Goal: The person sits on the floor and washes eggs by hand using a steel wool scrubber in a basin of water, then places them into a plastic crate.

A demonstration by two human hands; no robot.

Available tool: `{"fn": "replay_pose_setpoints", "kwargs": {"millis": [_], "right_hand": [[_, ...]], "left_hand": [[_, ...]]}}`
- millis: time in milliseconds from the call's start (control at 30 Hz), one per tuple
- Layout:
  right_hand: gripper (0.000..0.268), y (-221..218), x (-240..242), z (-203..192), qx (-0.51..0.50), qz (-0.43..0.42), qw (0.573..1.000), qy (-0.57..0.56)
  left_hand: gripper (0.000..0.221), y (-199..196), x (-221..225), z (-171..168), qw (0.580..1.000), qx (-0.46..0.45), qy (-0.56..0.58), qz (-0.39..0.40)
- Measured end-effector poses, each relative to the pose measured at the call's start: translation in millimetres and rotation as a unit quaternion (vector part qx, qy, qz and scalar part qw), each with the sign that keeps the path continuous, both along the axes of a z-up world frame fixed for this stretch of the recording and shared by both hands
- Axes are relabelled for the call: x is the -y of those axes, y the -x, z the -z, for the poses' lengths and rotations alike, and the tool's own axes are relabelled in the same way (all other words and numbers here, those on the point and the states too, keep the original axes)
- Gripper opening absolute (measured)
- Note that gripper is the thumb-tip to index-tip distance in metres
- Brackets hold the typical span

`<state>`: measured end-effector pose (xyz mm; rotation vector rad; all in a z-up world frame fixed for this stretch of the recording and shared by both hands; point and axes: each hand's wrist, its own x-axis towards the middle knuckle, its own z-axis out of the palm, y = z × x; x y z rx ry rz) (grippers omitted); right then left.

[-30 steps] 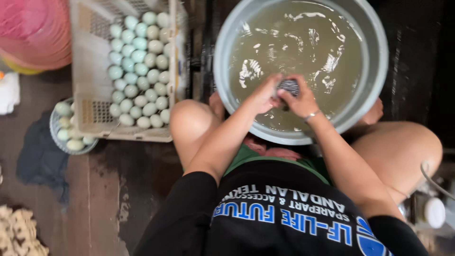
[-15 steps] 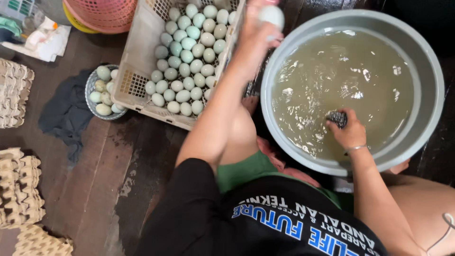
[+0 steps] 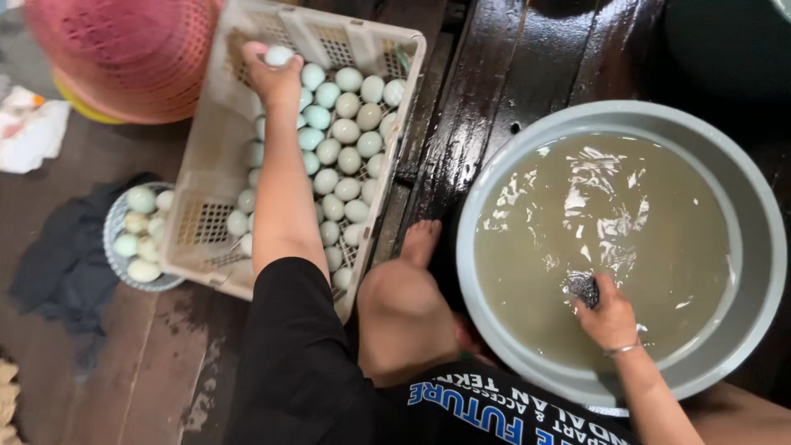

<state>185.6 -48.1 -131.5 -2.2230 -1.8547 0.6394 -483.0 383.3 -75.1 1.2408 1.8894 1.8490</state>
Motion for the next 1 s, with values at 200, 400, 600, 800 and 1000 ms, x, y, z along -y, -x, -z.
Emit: {"fn": "replay_pose_setpoints", "kwargs": {"millis": [200, 400, 600, 800, 1000], "right_hand": [[0.054, 0.7, 4.1, -3.0, -0.026, 0.014, 0.999, 0.039], [0.073, -17.1, 15.3, 15.2, -0.009, 0.093, 0.981, 0.172], [0.057, 8.8, 1.0, -19.2, 0.000, 0.103, 0.975, 0.198], [0.069, -9.7, 7.9, 4.2, 0.019, 0.088, 0.980, 0.179], [0.060, -12.2, 12.8, 25.9, 0.059, -0.038, 0.997, -0.023]], "left_hand": [[0.047, -6.0, -19.9, 27.7, 0.962, -0.038, 0.240, -0.123], [0.054, 18.1, -39.0, 82.8, 0.948, -0.150, 0.228, -0.162], [0.052, 23.4, -54.1, 89.5, 0.891, -0.221, 0.318, -0.238], [0.009, 29.4, -43.1, 77.6, 0.971, -0.118, 0.149, -0.148], [0.083, 46.8, -17.1, -10.1, 0.991, -0.030, -0.015, -0.126]]}}
